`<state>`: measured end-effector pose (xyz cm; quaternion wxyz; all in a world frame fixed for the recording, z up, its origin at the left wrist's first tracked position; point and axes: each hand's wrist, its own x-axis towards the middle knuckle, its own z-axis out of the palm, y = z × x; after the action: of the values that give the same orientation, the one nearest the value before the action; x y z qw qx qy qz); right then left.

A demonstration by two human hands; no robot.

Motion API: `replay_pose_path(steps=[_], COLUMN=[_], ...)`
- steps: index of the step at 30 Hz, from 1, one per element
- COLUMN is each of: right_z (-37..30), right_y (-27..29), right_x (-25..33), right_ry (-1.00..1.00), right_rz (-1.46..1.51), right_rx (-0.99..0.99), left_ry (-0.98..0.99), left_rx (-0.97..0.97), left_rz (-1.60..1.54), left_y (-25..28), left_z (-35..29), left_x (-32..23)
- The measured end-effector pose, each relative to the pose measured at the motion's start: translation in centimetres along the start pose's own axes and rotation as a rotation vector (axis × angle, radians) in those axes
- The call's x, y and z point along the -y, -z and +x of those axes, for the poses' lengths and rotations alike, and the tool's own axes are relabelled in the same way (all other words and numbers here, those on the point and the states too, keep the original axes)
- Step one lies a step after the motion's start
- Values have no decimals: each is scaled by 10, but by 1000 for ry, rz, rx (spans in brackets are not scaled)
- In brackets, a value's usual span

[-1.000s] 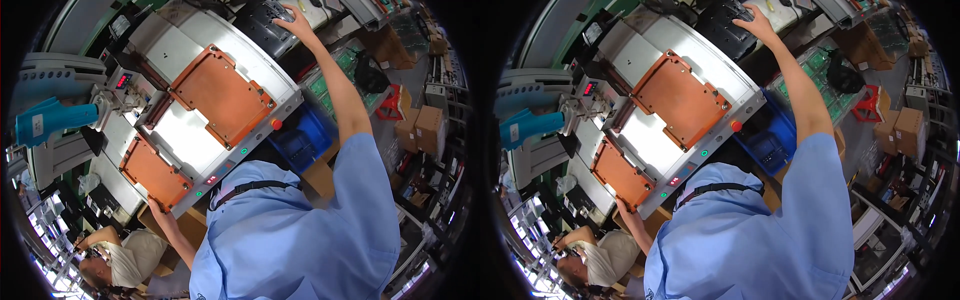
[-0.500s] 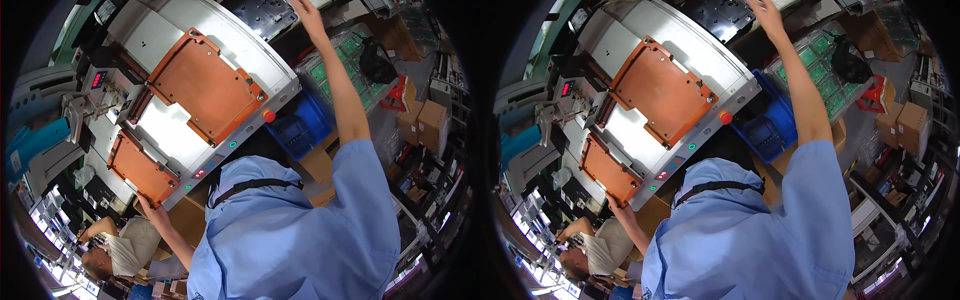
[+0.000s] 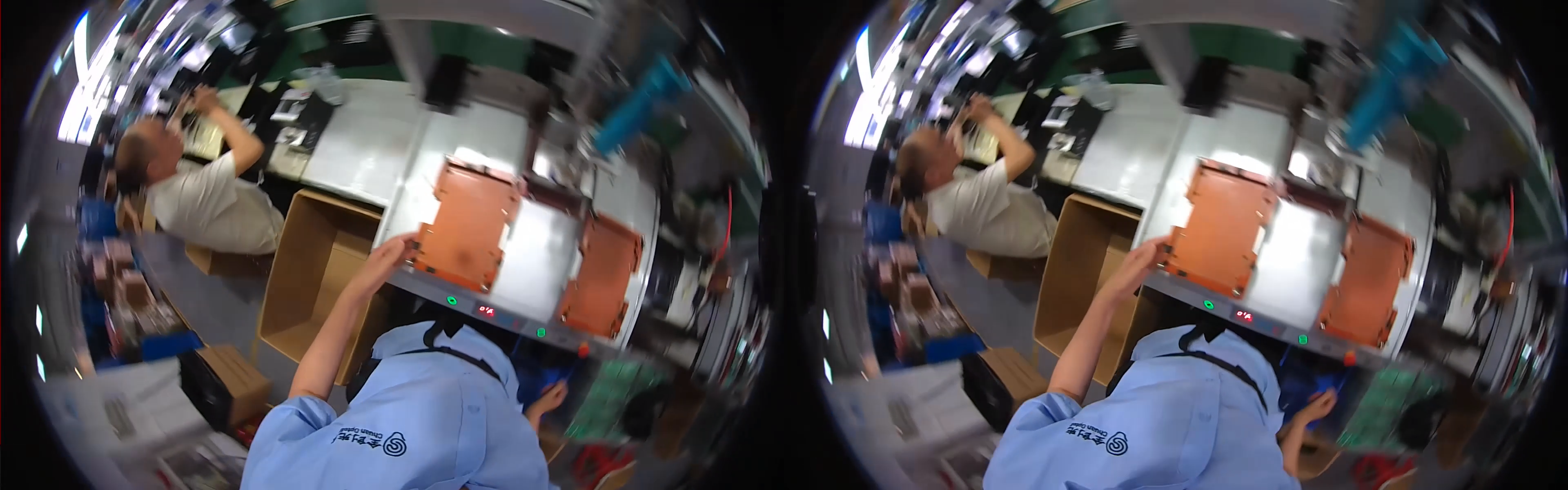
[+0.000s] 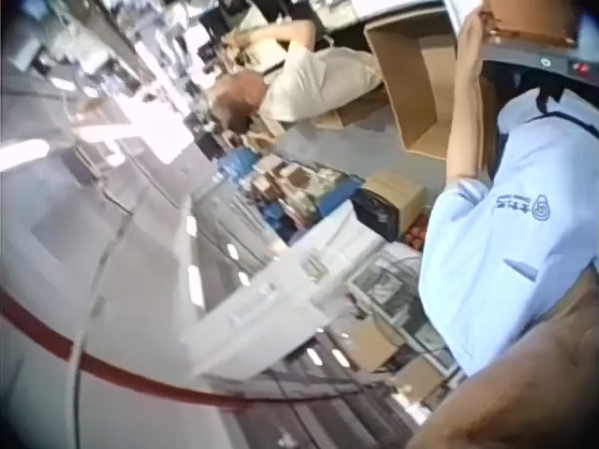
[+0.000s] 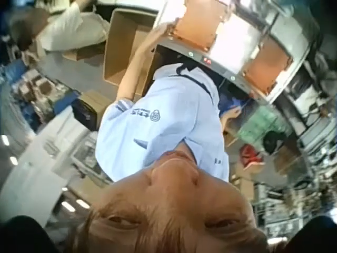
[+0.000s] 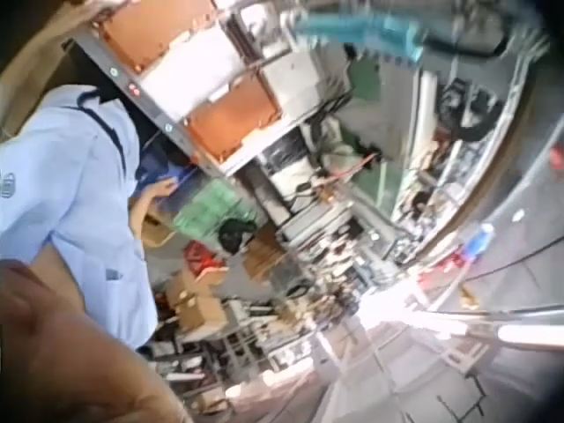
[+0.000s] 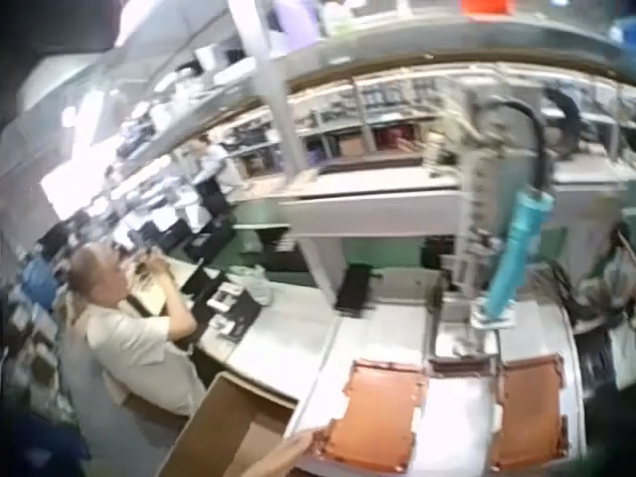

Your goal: The person assembles electronic components by using a heat press machine and an electric screwdriver to join a PCB and screws to an electronics housing.

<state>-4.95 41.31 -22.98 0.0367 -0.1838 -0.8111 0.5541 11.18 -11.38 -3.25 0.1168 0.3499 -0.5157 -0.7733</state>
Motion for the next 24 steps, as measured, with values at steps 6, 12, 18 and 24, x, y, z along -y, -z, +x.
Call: replay_pose_path(steps=[6,12,18,24], right_z=[-10,22,-11,-72], right_y=[-28,-83,-95,-135], right_x=[-76,-44,33,89], right_ry=[163,-95,-11,-179], right_rz=[-308,-518,-717,-843], right_rx=[661,1247,1329,1245], left_ry=[132,231,609,476], left_rx=[53,-876,-959,-907], left_rz=[-356,-439,-449,-138], left_y=[106,204,206,208], left_z=[-54,-117,-143,-88], left_x=[54,269,362,392])
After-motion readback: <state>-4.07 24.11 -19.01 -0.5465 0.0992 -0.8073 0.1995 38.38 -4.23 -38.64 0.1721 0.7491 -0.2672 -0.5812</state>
